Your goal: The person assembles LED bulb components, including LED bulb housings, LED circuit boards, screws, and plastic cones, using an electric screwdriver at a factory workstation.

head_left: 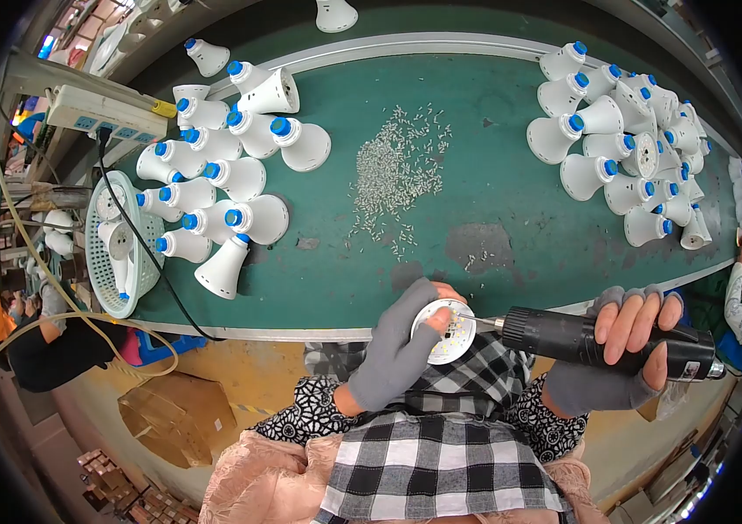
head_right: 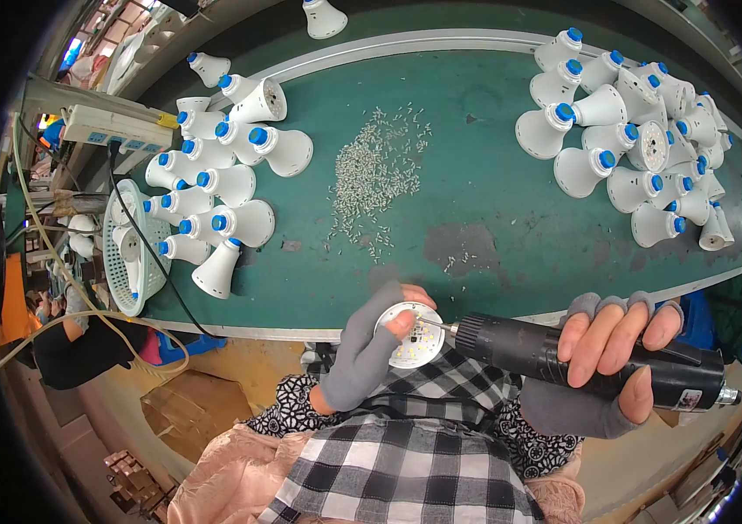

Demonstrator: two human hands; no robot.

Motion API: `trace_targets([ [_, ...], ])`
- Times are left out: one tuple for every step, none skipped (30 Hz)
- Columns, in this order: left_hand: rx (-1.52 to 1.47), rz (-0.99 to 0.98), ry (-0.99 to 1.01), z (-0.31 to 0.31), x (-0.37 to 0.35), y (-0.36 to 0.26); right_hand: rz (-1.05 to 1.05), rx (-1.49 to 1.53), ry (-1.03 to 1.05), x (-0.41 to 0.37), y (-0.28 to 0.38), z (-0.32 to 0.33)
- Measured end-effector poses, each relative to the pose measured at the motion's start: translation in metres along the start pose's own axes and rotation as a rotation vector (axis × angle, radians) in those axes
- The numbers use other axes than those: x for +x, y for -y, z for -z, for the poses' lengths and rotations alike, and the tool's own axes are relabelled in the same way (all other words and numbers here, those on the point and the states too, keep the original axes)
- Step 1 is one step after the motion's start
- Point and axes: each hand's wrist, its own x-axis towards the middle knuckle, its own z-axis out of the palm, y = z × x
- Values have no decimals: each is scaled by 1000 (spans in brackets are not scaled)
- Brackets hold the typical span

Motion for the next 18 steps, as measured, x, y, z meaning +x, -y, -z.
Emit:
trace_targets([
  [-3,20,-6,0,-1,1,6,-5,-5,0,-1,0],
  [-7,41,-12,0,-1,2,11,-10,-11,0,-2,0],
  [-10,46,-18,-1,-1,3,16,-15,-17,0,-3,0],
  [-13,50,-25,-2,-1,4,18,-18,-10,0,-3,1],
  [-17,55,-32,-3,-1,4,19,-20,-2,1,-2,3],
  [16,28,-29,-4,-1,4,20,-22,6,1,-2,5],
  [49,0,-27,-4,0,3,14,-24,6,1,-2,5],
  [83,-27,-25,-4,0,3,9,-27,7,0,-3,6],
  [81,-29,-28,-5,0,4,4,-29,7,0,-3,6],
  [80,-30,-31,-5,0,4,-3,-29,11,0,-3,7],
  [78,-32,-34,-6,0,5,-10,-28,16,0,-3,8],
  [93,-46,-33,-5,0,5,-17,-27,22,0,-3,8],
  [109,-61,-32,-5,0,6,-17,-23,19,0,-3,8],
  [124,-76,-31,-5,0,6,-16,-19,15,0,-4,7],
  [119,-69,-34,-5,0,6,-15,-16,12,0,-5,7],
  [114,-63,-36,-5,0,6,-17,-20,20,0,-5,8],
  [110,-56,-38,-6,0,5,-18,-24,28,0,-5,9],
  [110,-54,-38,-6,-1,5,-20,-29,35,0,-5,9],
])
